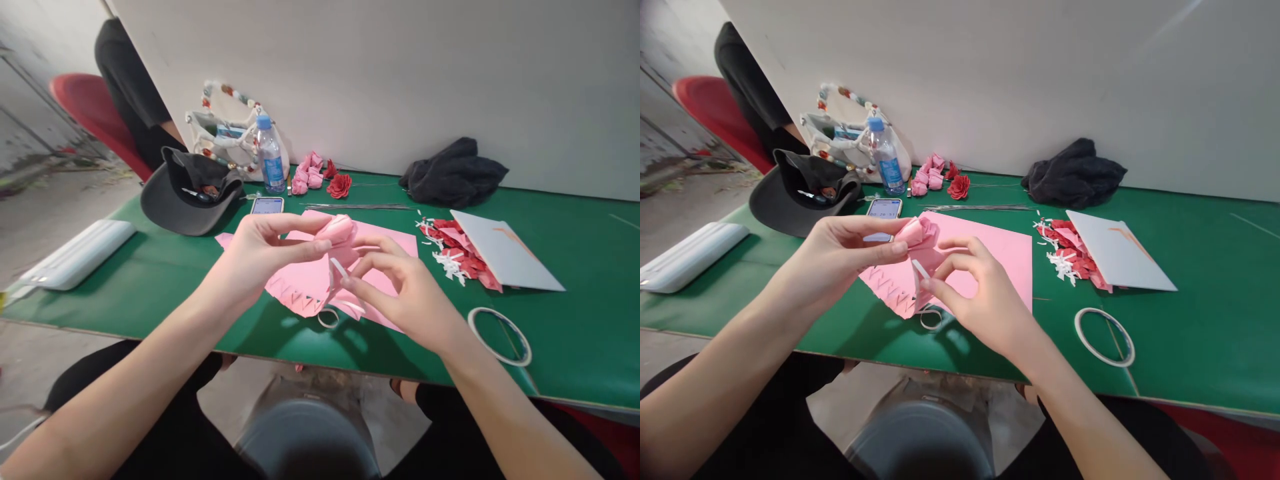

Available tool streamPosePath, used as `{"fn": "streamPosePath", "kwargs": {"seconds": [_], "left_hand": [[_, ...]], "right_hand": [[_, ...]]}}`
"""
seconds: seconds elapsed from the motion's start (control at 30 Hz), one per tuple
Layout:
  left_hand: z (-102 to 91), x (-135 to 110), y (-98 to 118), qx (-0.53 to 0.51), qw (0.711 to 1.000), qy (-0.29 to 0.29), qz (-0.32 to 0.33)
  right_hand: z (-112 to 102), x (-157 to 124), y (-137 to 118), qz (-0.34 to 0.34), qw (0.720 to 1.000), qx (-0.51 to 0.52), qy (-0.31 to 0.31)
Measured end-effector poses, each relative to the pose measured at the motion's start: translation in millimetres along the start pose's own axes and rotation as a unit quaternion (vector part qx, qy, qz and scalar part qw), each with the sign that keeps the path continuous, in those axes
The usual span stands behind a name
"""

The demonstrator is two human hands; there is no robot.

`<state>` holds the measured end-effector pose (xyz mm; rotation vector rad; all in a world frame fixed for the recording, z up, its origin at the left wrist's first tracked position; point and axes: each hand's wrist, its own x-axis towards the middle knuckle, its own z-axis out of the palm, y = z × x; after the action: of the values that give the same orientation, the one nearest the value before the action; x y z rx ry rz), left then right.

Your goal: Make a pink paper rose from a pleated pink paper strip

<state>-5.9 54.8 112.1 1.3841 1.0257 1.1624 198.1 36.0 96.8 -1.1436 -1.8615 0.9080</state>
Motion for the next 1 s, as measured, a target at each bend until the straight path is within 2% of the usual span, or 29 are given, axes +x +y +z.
{"fn": "streamPosePath", "kwargs": {"seconds": [0.13, 0.2, 0.27, 0.33, 0.37, 0.47, 0.6, 0.83, 1.0], "left_hand": [[-0.9, 0.2, 1.3, 0.003, 1.0, 0.013, 0.009], [0.5, -0.3, 2.0, 0.001, 1.0, 0.0, 0.014], [2.5, -1.1, 2.4, -0.008, 1.0, -0.02, 0.012], [4.4, -1.9, 1.8, -0.016, 0.999, -0.038, 0.008], [5.0, -2.2, 1.1, -0.02, 0.999, -0.042, 0.006], [5.7, -2.4, -2.4, -0.032, 0.998, -0.044, -0.007], [5.5, -1.5, -6.0, -0.034, 0.998, -0.041, -0.024], [7.7, -2.5, -6.0, -0.058, 0.996, -0.06, -0.04], [9.1, -2.8, -7.7, -0.064, 0.995, -0.048, -0.054]], "right_hand": [[-20.7, 0.7, 2.3, 0.073, 0.987, -0.043, -0.135], [-28.2, 2.0, 4.7, 0.104, 0.981, -0.024, -0.159], [-29.9, 4.2, 6.6, 0.114, 0.987, 0.013, -0.111], [-24.5, 6.3, 6.8, 0.094, 0.992, 0.07, -0.05], [-19.5, 7.1, 6.1, 0.083, 0.991, 0.101, -0.039], [-1.8, 7.0, 3.0, 0.076, 0.983, 0.162, -0.042], [12.5, 4.5, 2.0, 0.077, 0.978, 0.197, 0.0], [13.9, 5.4, 4.0, 0.08, 0.967, 0.24, 0.0], [15.6, 5.2, 5.1, 0.1, 0.964, 0.245, 0.004]]}}
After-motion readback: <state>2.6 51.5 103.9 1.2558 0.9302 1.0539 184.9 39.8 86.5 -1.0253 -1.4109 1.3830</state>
